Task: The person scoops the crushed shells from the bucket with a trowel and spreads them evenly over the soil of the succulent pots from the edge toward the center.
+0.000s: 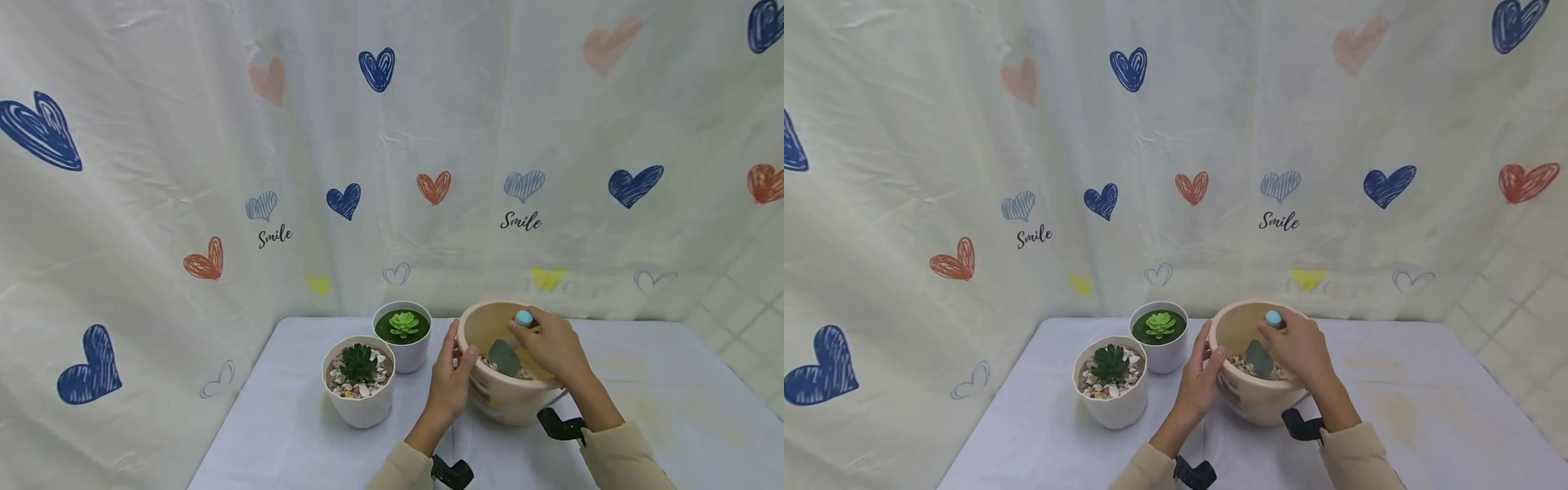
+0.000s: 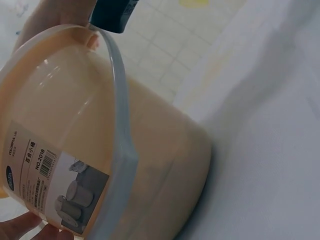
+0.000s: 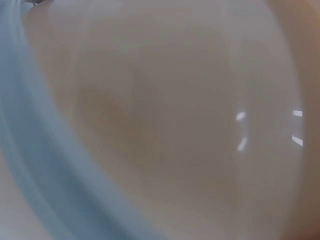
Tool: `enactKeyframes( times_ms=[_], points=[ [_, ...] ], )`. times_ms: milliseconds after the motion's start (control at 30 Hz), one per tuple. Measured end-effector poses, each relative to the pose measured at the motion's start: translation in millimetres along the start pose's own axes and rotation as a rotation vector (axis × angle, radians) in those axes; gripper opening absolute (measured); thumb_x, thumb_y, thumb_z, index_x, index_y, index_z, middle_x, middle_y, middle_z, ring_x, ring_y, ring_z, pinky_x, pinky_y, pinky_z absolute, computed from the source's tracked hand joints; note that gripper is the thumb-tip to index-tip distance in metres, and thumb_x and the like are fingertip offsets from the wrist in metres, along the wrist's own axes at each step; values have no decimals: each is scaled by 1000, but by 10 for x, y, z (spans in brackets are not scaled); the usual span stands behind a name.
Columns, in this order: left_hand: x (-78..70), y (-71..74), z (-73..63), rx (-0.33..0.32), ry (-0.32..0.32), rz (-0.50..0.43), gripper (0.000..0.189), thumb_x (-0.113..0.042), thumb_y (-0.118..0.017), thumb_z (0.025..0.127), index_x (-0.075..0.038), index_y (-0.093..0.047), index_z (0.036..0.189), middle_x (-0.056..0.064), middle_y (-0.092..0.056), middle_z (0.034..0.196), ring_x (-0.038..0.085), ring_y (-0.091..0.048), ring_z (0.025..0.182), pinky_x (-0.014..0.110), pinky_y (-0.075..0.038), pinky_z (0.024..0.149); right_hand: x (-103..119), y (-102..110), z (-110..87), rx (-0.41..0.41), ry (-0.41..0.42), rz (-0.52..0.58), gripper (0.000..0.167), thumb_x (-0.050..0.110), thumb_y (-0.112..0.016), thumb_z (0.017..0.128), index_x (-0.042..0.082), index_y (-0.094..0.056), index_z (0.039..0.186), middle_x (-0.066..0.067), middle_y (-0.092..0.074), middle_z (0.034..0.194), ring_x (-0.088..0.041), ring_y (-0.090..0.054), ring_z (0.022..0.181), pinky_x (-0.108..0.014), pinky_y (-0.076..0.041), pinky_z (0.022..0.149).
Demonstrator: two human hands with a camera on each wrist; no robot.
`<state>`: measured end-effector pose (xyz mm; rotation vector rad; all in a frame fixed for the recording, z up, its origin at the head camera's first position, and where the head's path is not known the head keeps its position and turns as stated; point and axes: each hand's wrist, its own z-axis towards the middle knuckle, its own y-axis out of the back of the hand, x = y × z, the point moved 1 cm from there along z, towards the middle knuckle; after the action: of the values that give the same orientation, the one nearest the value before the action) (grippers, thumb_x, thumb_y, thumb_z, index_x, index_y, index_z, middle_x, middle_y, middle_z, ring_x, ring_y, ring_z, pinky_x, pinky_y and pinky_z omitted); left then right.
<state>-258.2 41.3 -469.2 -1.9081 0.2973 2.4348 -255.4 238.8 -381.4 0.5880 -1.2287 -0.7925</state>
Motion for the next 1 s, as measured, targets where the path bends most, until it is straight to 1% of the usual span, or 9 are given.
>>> enactKeyframes(
  times_ms=[200, 233, 367, 633, 800, 933, 1000],
  points=[
    [-5, 18, 6, -1, -9, 7, 58, -47, -48, 106, -46, -25, 159, 6, -57, 145, 14, -58, 121, 28, -52, 94, -6, 0, -3, 3, -26, 36, 41, 49, -57, 102, 9, -65, 105, -16, -76, 99, -21, -73, 79, -33, -48, 62],
    [-6, 23, 6, 0, -9, 11, 58, -49, -48, 105, -47, -26, 159, 6, -57, 146, 14, -57, 122, 29, -52, 95, -2, 4, -6, 5, -29, 43, 41, 49, -57, 102, 9, -65, 106, -17, -76, 102, -21, -74, 80, -34, -49, 63],
    [-3, 36, 12, 0, -9, 24, 59, -55, -48, 103, -49, -27, 158, 5, -59, 143, 15, -57, 122, 30, -51, 95, 22, 28, -17, 9, -32, 62, 42, 49, -58, 102, 8, -66, 105, -20, -75, 104, -22, -75, 79, -34, -50, 64],
    [8, 38, 23, 8, -7, 25, 57, -54, -49, 104, -50, -27, 157, 4, -61, 139, 12, -57, 119, 29, -51, 93, 7, 42, -19, 28, -47, 85, 45, 50, -57, 102, 7, -66, 108, -20, -75, 106, -24, -77, 82, -38, -53, 68],
    [9, 40, 28, 16, -2, 32, 57, -54, -48, 104, -51, -25, 157, 5, -60, 142, 12, -56, 120, 30, -51, 93, -9, 46, -10, 29, -72, 110, 47, 51, -55, 103, 7, -66, 114, -19, -75, 109, -22, -78, 82, -39, -55, 71],
    [14, 43, 30, 21, 5, 35, 56, -52, -47, 105, -51, -25, 157, 5, -59, 144, 13, -56, 121, 31, -51, 94, -17, 40, -11, 30, -92, 132, 50, 53, -55, 102, 6, -66, 116, -20, -74, 112, -22, -78, 83, -44, -58, 76],
    [18, 44, 29, 25, 13, 36, 56, -53, -47, 105, -51, -24, 157, 5, -58, 144, 12, -56, 120, 31, -52, 94, -25, 37, -6, 31, -100, 156, 52, 54, -54, 102, 6, -66, 116, -21, -74, 113, -22, -78, 82, -45, -59, 77]
  ],
)
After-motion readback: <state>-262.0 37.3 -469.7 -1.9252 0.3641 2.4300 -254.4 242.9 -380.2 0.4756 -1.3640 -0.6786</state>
